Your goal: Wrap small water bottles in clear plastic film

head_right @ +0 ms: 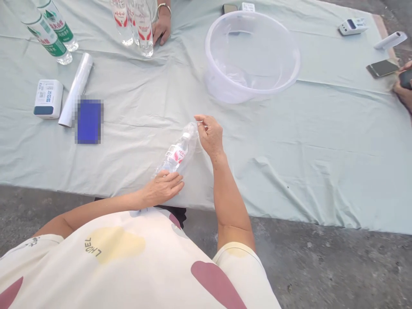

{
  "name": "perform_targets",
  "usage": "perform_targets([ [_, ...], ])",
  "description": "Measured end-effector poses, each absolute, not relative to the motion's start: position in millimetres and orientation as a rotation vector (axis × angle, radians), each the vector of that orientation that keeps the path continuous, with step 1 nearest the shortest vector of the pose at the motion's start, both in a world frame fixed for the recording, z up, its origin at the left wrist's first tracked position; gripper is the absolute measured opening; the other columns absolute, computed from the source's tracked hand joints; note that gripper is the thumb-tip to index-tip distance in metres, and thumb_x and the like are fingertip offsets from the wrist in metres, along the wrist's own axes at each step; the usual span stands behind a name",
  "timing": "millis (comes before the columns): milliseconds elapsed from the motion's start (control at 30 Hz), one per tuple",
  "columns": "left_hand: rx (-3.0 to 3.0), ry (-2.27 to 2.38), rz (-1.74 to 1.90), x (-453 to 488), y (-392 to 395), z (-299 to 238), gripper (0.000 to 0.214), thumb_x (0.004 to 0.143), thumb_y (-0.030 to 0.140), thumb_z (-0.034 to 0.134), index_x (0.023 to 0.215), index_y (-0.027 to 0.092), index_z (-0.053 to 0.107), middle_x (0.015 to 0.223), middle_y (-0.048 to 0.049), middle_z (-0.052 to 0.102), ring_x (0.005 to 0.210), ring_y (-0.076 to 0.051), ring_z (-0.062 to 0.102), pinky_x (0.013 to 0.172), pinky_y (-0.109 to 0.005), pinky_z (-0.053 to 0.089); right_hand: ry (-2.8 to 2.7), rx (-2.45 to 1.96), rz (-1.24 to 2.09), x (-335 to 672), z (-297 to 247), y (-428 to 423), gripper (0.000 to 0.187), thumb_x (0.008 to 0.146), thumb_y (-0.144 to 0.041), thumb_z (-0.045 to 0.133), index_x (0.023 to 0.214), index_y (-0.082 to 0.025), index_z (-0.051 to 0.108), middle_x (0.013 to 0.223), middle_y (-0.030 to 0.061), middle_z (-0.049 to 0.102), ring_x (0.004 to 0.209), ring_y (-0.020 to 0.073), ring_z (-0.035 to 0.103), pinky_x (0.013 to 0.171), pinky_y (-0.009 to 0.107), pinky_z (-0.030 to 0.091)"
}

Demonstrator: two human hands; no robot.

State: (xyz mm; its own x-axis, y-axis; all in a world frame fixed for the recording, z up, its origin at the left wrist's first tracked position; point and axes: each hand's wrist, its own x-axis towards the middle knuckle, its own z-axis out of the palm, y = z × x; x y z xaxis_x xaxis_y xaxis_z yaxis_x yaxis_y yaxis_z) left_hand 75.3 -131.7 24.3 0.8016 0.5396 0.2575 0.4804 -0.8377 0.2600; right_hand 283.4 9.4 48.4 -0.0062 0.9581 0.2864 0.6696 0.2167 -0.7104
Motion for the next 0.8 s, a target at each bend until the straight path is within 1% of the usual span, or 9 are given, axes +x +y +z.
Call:
perform_targets([
  [133, 2.827, 0.516, 0.348, 108.9, -140.5, 20.0, 0.011, 0.092, 0.012, 0.059, 0.1, 0.016, 0.065, 0.104, -0.0123, 0.067, 0.106, -0.025, 0.061, 0.085, -0.037, 0.042, -1.825, -1.562, 0.426, 275.4, 61.0, -10.5, 0.033, 0.096, -0.04, 0.05, 0.113, -0.023, 0.072, 0.101, 0.0074, 0.071, 0.07, 0.0164, 0.059, 0.071, 0.033, 0.052],
  [233, 2.701, 0.31, 0.303, 126.6, -147.6, 20.1, 0.026, 0.088, 0.029, 0.072, 0.109, 0.017, 0.066, 0.121, -0.0152, 0.067, 0.119, -0.029, 0.059, 0.09, -0.039, 0.044, -1.906, -1.686, 0.41, 275.7, 52.4, -22.5, 0.032, 0.091, -0.045, 0.059, 0.108, -0.022, 0.075, 0.096, 0.0078, 0.069, 0.067, 0.0172, 0.057, 0.071, 0.035, 0.05],
  [367, 2.417, 0.03, 0.418, 121.9, -153.9, 36.4, 0.017, 0.095, 0.03, 0.063, 0.109, 0.023, 0.068, 0.11, -0.006, 0.075, 0.099, -0.018, 0.069, 0.081, -0.031, 0.048, -1.826, -1.808, 0.468, 293.9, 33.3, -40.3, 0.025, 0.088, -0.041, 0.063, 0.099, -0.023, 0.075, 0.096, 0.0081, 0.069, 0.077, 0.0212, 0.059, 0.077, 0.038, 0.051],
  [433, 2.3, 0.135, 0.555, 109.5, -151.3, 45.8, 0.018, 0.1, 0.027, 0.052, 0.107, 0.024, 0.068, 0.096, -0.0033, 0.076, 0.087, -0.015, 0.069, 0.078, -0.028, 0.049, -1.69, -1.839, 0.55, 305.3, 27.7, -52.3, 0.029, 0.087, -0.042, 0.062, 0.106, -0.023, 0.073, 0.105, 0.0079, 0.068, 0.073, 0.0186, 0.057, 0.078, 0.038, 0.052],
  [500, 2.227, 0.494, 0.665, 97.2, -143.6, 50.1, 0.022, 0.101, 0.026, 0.045, 0.109, 0.023, 0.066, 0.089, -0.0031, 0.074, 0.083, -0.015, 0.068, 0.077, -0.028, 0.049, -1.555, -1.875, 0.598, 314.3, 25.2, -64.9, 0.037, 0.086, -0.043, 0.06, 0.114, -0.022, 0.071, 0.112, 0.0089, 0.066, 0.072, 0.0173, 0.057, 0.079, 0.039, 0.053],
  [567, 2.176, 0.898, 0.672, 90.4, -133.4, 48.0, 0.022, 0.099, 0.032, 0.05, 0.115, 0.021, 0.062, 0.093, -0.005, 0.072, 0.087, -0.018, 0.068, 0.077, -0.031, 0.05, -1.474, -1.91, 0.623, 320.2, 24.6, -75.3, 0.04, 0.086, -0.041, 0.056, 0.117, -0.02, 0.07, 0.115, 0.0107, 0.066, 0.078, 0.0188, 0.06, 0.083, 0.04, 0.052],
  [633, 2.172, 1.148, 0.547, 91.6, -125.0, 42.0, 0.043, 0.092, 0.047, 0.064, 0.122, 0.017, 0.057, 0.102, -0.0085, 0.071, 0.094, -0.024, 0.067, 0.079, -0.035, 0.05, -1.419, -1.94, 0.696, 324.2, 24.9, -81.8, 0.041, 0.088, -0.039, 0.051, 0.119, -0.019, 0.069, 0.117, 0.0112, 0.067, 0.086, 0.0209, 0.062, 0.086, 0.04, 0.051],
  [700, 2.21, 1.223, 0.36, 99.4, -121.6, 36.1, 0.066, 0.08, 0.062, 0.072, 0.123, 0.014, 0.056, 0.105, -0.0113, 0.069, 0.098, -0.028, 0.065, 0.08, -0.038, 0.048, -1.335, -1.958, 0.839, 326.7, 25.8, -84.2, 0.045, 0.09, -0.041, 0.048, 0.125, -0.019, 0.066, 0.117, 0.0104, 0.068, 0.093, 0.0223, 0.063, 0.087, 0.04, 0.051],
  [800, 2.293, 1.181, 0.144, 115.4, -125.5, 31.7, 0.078, 0.07, 0.075, 0.073, 0.114, 0.013, 0.059, 0.1, -0.0116, 0.067, 0.094, -0.029, 0.063, 0.078, -0.039, 0.045, -1.212, -1.981, 1.014, 326.7, 29.5, -82.9, 0.05, 0.087, -0.053, 0.055, 0.124, -0.02, 0.066, 0.107, 0.0073, 0.069, 0.091, 0.0218, 0.062, 0.081, 0.036, 0.05],
])
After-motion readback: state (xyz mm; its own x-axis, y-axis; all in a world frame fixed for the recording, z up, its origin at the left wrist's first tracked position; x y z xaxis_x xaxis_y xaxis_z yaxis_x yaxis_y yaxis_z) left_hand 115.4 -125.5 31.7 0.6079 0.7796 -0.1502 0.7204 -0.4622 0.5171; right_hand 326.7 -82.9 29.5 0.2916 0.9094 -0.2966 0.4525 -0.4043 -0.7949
